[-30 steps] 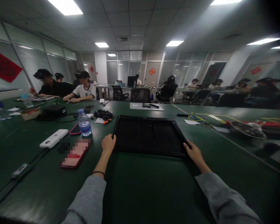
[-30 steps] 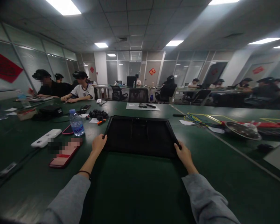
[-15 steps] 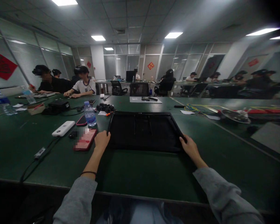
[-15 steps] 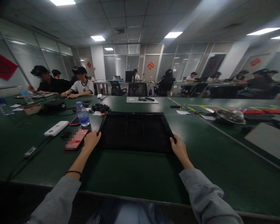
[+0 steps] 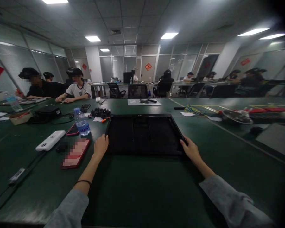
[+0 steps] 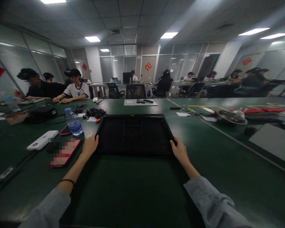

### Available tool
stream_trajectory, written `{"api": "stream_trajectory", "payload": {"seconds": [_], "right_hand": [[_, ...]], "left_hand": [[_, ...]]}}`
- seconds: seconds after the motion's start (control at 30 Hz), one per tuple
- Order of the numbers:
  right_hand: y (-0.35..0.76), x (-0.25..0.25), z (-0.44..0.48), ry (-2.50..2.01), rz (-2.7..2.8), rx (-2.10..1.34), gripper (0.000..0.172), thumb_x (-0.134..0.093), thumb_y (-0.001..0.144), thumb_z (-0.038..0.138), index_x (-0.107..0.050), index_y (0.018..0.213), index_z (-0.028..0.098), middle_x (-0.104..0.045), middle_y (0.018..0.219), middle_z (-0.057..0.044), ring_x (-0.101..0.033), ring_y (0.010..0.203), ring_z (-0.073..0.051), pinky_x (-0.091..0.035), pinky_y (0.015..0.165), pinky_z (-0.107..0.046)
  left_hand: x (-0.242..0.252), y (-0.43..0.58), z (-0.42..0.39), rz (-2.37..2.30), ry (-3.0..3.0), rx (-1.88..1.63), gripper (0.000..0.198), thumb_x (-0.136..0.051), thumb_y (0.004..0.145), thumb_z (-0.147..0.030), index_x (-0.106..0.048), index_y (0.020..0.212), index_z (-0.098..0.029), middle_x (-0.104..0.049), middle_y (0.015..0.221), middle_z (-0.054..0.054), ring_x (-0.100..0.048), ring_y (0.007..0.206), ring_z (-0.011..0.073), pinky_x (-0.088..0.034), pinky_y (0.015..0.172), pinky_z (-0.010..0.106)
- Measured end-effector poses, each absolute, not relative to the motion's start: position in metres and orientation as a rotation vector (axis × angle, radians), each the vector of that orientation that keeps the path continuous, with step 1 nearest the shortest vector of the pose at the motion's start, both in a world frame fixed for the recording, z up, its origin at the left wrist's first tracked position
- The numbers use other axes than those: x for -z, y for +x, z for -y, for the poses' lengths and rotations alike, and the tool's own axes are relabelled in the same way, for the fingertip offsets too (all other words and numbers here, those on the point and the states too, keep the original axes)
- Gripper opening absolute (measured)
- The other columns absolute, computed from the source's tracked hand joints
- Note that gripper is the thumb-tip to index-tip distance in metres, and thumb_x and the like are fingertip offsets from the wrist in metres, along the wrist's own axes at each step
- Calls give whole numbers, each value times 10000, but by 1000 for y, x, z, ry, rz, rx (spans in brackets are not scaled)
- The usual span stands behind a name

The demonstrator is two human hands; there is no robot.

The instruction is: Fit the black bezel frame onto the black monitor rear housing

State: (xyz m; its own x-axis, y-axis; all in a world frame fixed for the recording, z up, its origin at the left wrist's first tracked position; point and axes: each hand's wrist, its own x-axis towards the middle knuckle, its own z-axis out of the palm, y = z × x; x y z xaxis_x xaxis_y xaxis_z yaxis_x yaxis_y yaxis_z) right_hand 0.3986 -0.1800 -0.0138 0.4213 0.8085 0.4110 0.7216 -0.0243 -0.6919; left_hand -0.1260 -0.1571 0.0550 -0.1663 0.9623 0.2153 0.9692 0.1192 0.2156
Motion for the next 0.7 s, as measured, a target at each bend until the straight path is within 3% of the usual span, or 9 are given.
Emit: {"api": "stream_trajectory", "payload": {"seconds": [0.3,0.53,0.7], "right_hand": [[407,22,166,-1777,1319,-137,559,-542,898,488,-673,1341,174,-748,1208,-145,-686,1149,-348,-531,1009,-505],[410,24,167,-1765,1305,-168,559,-570,879,528,-691,1309,192,-770,1140,-133,-718,1053,-328,-565,947,-469],[411,26,166,-1778,1337,-157,588,-499,919,520,-645,1373,178,-733,1252,-146,-685,1147,-338,-529,1016,-492]], "left_hand": [[-53,-133,150,2327,-2102,536,481,-266,1076,-385,-618,1270,-121,-728,1178,194,-714,1071,314,-527,920,404],[-52,-138,150,2311,-2134,550,477,-281,1076,-405,-626,1262,-133,-715,1226,180,-698,1112,309,-524,926,388],[-48,-144,148,2292,-2189,557,495,-276,1072,-418,-623,1297,-146,-701,1253,179,-683,1133,311,-517,954,408]]}}
